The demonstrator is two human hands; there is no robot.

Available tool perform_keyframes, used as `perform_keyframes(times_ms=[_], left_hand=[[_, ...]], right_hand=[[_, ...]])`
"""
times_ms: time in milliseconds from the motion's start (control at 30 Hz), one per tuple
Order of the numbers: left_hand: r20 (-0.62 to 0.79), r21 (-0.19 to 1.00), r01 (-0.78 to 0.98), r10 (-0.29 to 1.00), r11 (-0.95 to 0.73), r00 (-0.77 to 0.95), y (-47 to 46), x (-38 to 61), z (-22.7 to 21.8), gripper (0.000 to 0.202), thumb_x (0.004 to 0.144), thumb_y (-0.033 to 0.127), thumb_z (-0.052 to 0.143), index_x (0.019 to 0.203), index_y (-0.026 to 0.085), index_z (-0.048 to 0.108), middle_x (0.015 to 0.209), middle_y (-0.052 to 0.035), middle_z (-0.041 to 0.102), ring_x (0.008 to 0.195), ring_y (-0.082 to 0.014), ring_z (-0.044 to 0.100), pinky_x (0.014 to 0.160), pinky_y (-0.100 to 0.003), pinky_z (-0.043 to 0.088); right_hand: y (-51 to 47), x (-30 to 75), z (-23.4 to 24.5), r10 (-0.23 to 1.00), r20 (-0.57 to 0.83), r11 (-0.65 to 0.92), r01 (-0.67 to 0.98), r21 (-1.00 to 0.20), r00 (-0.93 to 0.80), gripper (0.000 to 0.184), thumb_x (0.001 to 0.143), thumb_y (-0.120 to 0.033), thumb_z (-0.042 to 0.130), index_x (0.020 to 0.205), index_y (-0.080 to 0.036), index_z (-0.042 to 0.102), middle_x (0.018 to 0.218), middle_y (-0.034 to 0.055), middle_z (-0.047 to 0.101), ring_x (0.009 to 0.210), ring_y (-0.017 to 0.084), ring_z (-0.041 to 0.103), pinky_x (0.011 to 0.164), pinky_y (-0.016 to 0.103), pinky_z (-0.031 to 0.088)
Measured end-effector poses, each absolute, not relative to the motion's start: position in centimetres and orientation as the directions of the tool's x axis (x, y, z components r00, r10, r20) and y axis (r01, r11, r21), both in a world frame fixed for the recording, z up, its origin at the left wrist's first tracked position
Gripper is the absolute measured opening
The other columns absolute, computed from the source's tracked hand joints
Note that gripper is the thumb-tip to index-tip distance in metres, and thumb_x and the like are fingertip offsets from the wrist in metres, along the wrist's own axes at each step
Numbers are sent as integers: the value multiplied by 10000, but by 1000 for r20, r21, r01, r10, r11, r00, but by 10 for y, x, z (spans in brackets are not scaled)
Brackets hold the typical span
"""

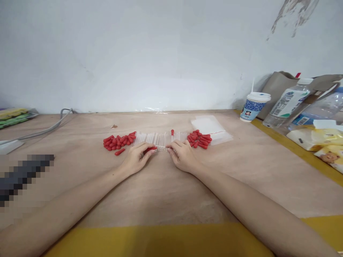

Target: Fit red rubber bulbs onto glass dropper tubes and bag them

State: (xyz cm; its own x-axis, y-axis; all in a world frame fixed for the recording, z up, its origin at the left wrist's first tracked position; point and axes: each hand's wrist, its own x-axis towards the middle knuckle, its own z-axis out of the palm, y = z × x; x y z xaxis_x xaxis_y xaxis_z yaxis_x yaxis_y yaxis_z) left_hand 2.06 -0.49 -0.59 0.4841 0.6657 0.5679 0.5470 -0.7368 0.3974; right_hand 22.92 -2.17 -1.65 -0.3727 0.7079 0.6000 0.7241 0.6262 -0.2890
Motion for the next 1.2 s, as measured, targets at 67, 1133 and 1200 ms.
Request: perform_keyframes(times_ms=[67, 1133, 1200], left_hand=[[568, 399, 548, 667, -735, 481, -5, 21, -5, 168, 868, 239, 465, 965, 173, 586, 865, -35, 620, 736, -135, 559, 674, -260, 456], [551, 432, 427, 607, -795, 573, -5, 18, -7, 192, 875, 268, 463, 898, 187, 636, 802, -29, 653, 711, -133, 594, 664, -253, 466], [533, 412, 443, 605, -796, 591, -4, 18, -9, 203, 880, 269, 452, 899, 190, 638, 797, -29, 651, 709, -133, 591, 668, -254, 461]], right_hand=[[-23, 230, -17, 708, 602, 626, 721, -296, -368, 193, 884, -202, 389, 961, -171, 563, 861, 42, 621, 721, 139, 543, 701, 297, 288], [-16, 239, -18, 707, 518, 671, 686, -279, -481, 248, 887, -295, 436, 993, -238, 653, 767, 15, 633, 629, 112, 505, 697, 298, 271], [-17, 239, -17, 702, 517, 662, 717, -219, -490, 254, 887, -295, 429, 992, -248, 656, 772, 16, 633, 613, 109, 487, 699, 305, 258]])
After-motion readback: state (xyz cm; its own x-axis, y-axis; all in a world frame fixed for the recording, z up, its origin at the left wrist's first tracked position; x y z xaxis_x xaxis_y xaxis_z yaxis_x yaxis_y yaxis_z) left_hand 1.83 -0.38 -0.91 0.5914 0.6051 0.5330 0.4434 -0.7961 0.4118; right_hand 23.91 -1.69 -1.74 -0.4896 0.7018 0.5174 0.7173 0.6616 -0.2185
